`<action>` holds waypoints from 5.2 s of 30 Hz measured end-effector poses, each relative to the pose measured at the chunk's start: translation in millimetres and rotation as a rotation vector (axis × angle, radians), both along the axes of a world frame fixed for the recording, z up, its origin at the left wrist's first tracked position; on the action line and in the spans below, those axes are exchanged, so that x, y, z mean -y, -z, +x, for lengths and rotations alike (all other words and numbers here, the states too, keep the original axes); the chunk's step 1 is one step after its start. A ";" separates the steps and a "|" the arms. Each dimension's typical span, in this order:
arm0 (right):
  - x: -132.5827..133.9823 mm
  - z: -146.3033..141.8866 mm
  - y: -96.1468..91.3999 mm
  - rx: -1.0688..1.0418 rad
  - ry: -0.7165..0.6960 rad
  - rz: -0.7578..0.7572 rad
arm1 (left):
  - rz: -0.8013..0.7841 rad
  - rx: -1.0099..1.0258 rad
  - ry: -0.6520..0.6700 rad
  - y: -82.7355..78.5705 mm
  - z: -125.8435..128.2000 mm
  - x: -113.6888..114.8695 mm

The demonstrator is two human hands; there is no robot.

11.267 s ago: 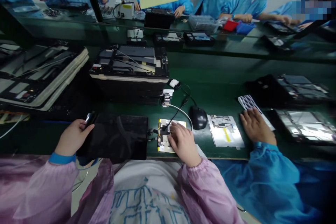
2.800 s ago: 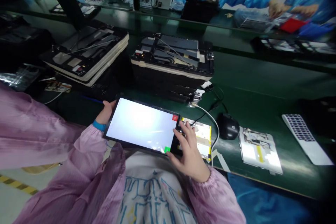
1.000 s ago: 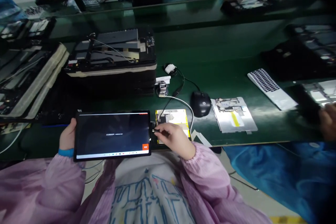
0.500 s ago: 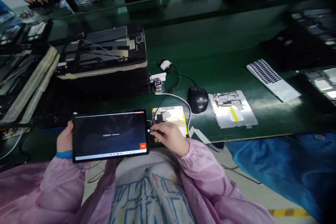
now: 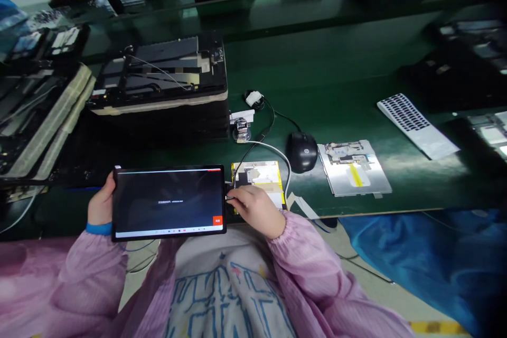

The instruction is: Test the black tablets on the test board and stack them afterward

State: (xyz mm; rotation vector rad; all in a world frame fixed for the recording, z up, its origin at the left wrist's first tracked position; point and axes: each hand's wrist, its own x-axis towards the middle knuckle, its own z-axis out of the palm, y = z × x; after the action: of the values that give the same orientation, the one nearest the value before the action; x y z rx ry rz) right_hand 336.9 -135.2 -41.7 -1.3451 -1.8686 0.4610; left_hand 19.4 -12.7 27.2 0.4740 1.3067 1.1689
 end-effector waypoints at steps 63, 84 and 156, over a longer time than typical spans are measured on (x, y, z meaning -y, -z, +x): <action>-40.1 41.5 -45.3 -0.064 -0.009 -0.096 | 0.012 -0.182 0.051 -5.0 -4.3 5.3; 3.0 16.2 -0.9 -0.189 -0.004 -0.043 | -0.010 -0.289 0.117 -0.9 -9.9 -4.6; -3.7 -4.3 -13.2 0.013 -0.194 -0.076 | 0.109 -0.259 0.342 5.2 -11.7 8.7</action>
State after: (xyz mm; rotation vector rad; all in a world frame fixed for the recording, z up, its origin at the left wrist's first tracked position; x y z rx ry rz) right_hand 332.6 -131.5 -28.6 -1.2230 -2.0198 0.6286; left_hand 7.7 -21.4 22.0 0.9158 1.3204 0.9140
